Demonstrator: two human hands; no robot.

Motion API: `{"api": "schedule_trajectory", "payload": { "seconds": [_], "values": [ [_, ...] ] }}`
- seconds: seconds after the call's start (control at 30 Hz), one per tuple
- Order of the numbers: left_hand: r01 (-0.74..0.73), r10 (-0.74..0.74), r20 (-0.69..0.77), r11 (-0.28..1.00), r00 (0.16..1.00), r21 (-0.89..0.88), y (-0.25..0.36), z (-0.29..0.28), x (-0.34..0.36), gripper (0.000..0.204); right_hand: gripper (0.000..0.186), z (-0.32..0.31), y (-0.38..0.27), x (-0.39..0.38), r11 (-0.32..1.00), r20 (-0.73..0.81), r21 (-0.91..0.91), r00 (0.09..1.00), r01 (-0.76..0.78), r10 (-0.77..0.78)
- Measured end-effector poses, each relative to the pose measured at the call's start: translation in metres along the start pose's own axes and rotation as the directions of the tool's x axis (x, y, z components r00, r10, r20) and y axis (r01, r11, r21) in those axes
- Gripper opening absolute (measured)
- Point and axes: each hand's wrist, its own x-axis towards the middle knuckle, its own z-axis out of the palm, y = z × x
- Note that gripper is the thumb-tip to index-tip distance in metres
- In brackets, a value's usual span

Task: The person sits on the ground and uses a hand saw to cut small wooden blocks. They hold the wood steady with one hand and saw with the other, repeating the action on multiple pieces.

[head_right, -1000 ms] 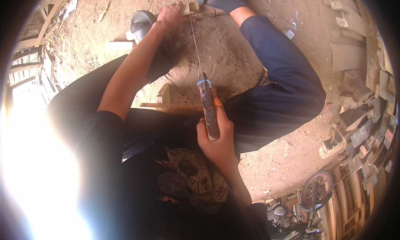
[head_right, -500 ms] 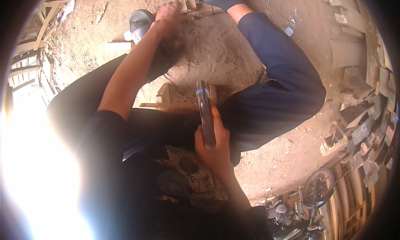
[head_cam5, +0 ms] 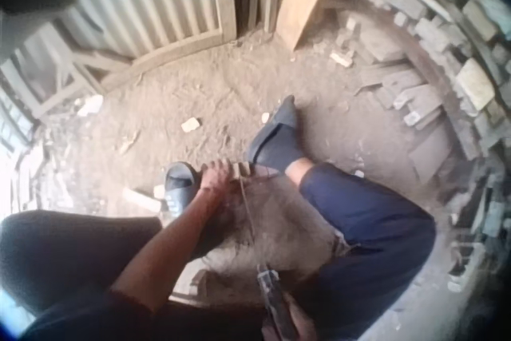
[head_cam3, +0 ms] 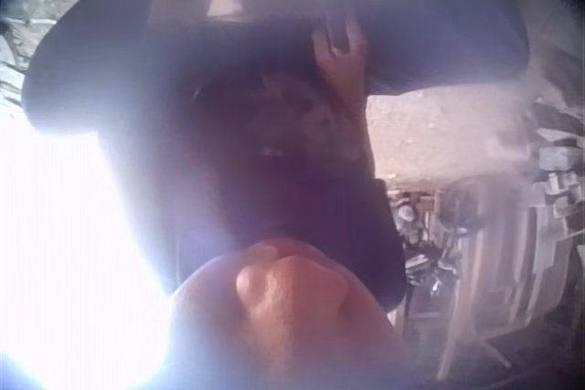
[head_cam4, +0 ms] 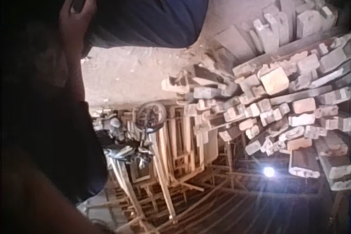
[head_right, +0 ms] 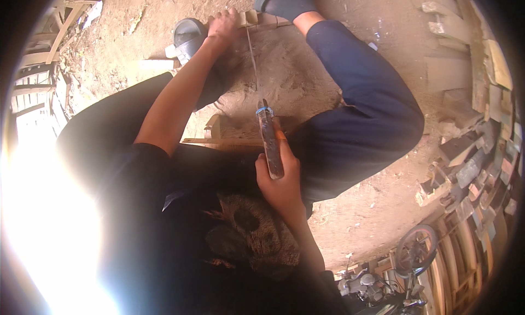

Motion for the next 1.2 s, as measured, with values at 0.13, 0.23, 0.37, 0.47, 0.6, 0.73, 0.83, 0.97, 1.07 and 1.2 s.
{"api": "schedule_trajectory", "payload": {
  "seconds": [0.13,0.23,0.37,0.47,0.6,0.73,0.83,0.97,1.07,1.2],
  "values": [
    [0.009,-0.006,0.032,0.997,0.999,-0.07,0.002,-0.001,0.005,0.065,0.055,-0.002,0.0,0.001,0.996,0.004,-0.094,1.0,0.001,-0.001],
    [0.0,0.0,-0.003,0.999,1.0,-0.034,0.003,-0.001,0.004,0.062,0.055,0.003,0.004,0.0,0.991,-0.008,-0.131,0.999,0.034,-0.035],
    [-0.012,0.011,-0.022,1.0,1.0,-0.022,0.007,-0.004,0.004,0.044,0.045,0.009,0.011,-0.005,0.995,-0.027,-0.079,0.998,0.058,-0.06],
    [-0.021,0.021,-0.04,1.0,0.999,0.002,0.006,-0.001,0.003,0.034,0.046,0.01,0.007,-0.006,0.996,-0.01,-0.08,0.999,0.035,-0.036],
    [-0.066,0.064,-0.09,0.998,0.994,-0.013,0.002,0.008,0.0,0.03,0.047,0.007,0.002,-0.009,0.998,-0.025,-0.055,1.0,0.005,-0.007],
    [-0.086,0.081,-0.079,0.994,0.994,-0.063,0.003,0.0,-0.007,0.043,0.046,0.002,-0.001,-0.007,1.0,-0.017,-0.013,1.0,-0.02,0.019],
    [-0.087,0.085,-0.031,0.993,0.996,-0.075,-0.001,0.0,-0.004,0.058,0.046,0.003,0.0,-0.001,0.999,-0.011,-0.048,1.0,0.006,-0.007],
    [-0.052,0.055,0.047,0.996,0.997,-0.072,0.001,-0.007,-0.002,0.073,0.055,-0.007,-0.011,-0.019,0.995,0.038,-0.099,0.999,-0.021,0.025],
    [-0.047,0.05,0.036,0.996,0.998,-0.082,-0.002,-0.005,-0.006,0.074,0.06,-0.018,-0.021,-0.043,0.982,0.051,-0.19,0.998,-0.023,0.034],
    [-0.072,0.077,0.046,0.993,0.996,-0.094,-0.002,-0.002,0.001,0.058,0.054,-0.012,-0.023,-0.021,0.989,0.063,-0.111,0.992,-0.102,0.109]
  ]
}}
